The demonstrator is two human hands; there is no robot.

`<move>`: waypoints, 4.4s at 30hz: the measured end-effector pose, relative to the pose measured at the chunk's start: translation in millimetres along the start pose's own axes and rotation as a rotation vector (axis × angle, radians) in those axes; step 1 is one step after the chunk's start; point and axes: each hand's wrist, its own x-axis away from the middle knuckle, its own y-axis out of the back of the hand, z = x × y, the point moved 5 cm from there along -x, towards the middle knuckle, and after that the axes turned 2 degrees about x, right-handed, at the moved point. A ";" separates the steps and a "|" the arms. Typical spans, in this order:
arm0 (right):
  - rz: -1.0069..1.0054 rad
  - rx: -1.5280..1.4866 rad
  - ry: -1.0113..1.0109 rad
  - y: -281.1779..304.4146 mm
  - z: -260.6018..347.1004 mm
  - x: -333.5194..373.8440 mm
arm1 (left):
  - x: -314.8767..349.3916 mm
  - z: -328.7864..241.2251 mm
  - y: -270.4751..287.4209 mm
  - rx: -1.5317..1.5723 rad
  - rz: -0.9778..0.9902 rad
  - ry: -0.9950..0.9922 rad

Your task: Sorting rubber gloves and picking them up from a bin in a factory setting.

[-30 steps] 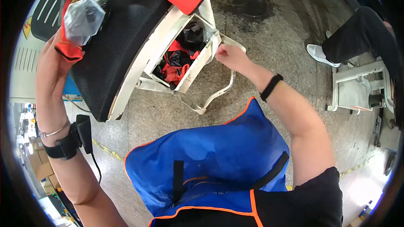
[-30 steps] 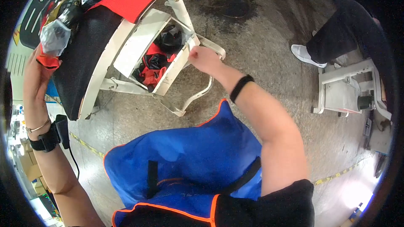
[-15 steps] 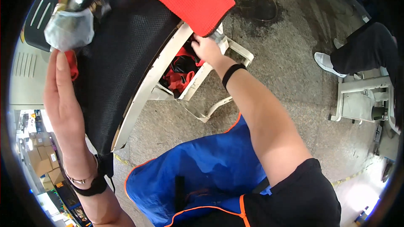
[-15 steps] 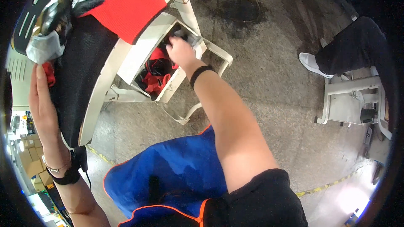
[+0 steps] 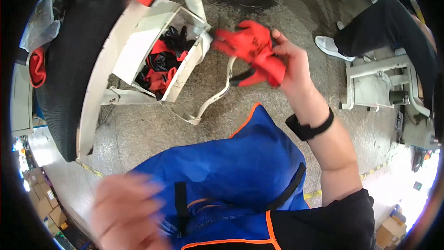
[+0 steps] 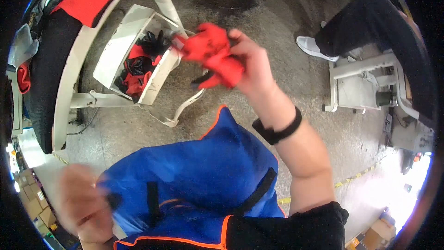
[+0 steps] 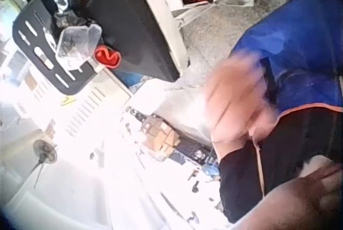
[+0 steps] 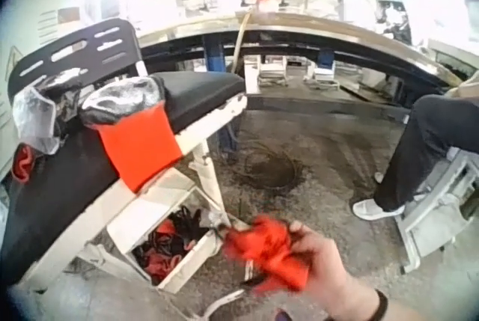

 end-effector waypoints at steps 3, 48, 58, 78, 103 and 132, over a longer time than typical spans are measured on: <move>0.117 0.626 0.279 -38.6 -3.0 64.7 | 7.8 48.7 -92.7 0.766 0.383 0.654; 0.207 0.915 0.576 -284.9 115.6 -30.6 | 28.8 86.1 -99.4 1.584 0.438 0.868; -0.384 1.285 0.907 -199.9 117.6 -52.1 | 55.8 127.7 -92.3 1.423 0.367 1.056; 0.000 2.174 0.493 -33.3 -166.0 -171.9 | 83.7 183.3 -82.8 1.062 0.066 1.331; -0.298 1.063 0.335 -60.0 10.9 119.0 | -25.4 73.8 -155.1 1.395 0.100 0.811; -0.429 0.938 1.059 -148.6 132.3 -97.9 | 73.0 155.4 -117.9 1.236 0.214 1.187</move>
